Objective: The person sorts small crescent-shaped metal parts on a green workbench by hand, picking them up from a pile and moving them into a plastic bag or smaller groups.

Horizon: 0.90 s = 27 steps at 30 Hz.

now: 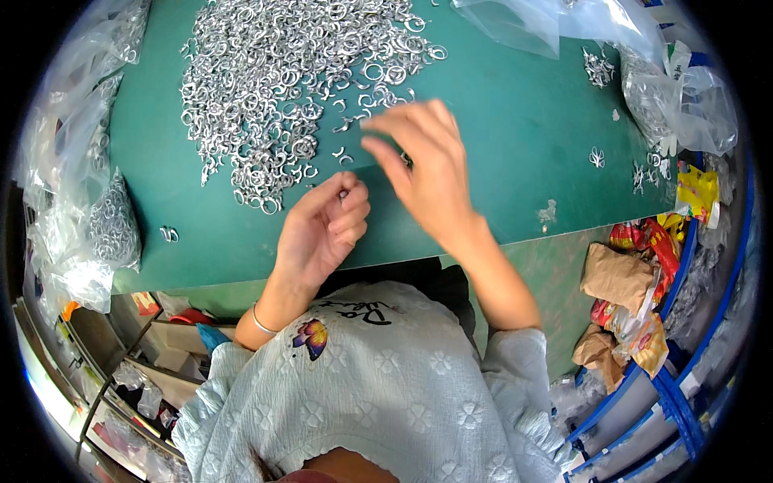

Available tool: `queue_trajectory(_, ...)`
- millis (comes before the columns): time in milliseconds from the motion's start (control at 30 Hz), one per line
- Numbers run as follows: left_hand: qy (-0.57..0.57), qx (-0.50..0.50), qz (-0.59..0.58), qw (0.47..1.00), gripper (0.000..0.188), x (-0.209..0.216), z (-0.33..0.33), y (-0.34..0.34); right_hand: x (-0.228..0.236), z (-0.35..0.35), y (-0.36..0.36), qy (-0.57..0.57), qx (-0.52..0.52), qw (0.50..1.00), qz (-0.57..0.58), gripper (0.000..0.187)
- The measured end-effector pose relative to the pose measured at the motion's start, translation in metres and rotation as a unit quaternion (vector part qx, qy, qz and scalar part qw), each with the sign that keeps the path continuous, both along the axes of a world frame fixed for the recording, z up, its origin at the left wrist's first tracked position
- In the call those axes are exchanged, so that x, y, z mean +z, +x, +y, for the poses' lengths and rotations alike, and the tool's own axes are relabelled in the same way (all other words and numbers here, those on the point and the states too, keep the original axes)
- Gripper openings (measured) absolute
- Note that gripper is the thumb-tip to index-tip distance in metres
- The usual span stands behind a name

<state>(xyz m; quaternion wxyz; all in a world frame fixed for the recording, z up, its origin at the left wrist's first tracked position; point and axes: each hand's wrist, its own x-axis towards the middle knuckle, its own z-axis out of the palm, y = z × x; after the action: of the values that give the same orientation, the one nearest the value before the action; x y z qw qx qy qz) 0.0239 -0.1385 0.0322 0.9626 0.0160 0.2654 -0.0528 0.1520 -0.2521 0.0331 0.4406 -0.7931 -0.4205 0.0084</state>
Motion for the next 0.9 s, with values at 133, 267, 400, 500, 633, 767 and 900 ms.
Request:
queue_trajectory(133, 0.121, -0.036, -0.028, 0.992, 0.027, 0.002, -0.004, -0.005, -0.012, 0.026, 0.016, -0.105, -0.006, 0.984, -0.145, 0.014)
queue_trajectory(267, 0.206, -0.038, -0.046, 0.977, 0.03, -0.004, -0.002, -0.014, -0.013, 0.02, 0.016, -0.099, -0.001, 0.984, -0.15, 0.012)
queue_trajectory(400, 0.226, -0.017, -0.011, 0.974, 0.03, 0.003, 0.0, -0.013, -0.008, 0.02, 0.008, -0.081, -0.014, 0.99, -0.116, 0.012)
queue_trajectory(500, 0.225, -0.022, -0.02, 0.974, 0.031, 0.003, 0.001, -0.014, -0.008, 0.025, 0.008, -0.11, 0.003, 0.985, -0.136, 0.012)
queue_trajectory(633, 0.223, -0.033, -0.054, 0.973, 0.031, -0.003, 0.001, -0.023, -0.016, 0.023, 0.004, -0.125, -0.004, 0.979, -0.163, 0.014)
queue_trajectory(767, 0.183, 0.001, -0.007, 0.983, 0.029, 0.004, 0.002, -0.025, 0.006, 0.019, -0.009, -0.068, 0.025, 0.996, -0.058, 0.012)
queue_trajectory(900, 0.136, 0.053, 0.028, 0.989, 0.027, 0.006, 0.007, -0.029, 0.019, 0.021, -0.027, -0.052, 0.146, 0.978, 0.136, 0.015)
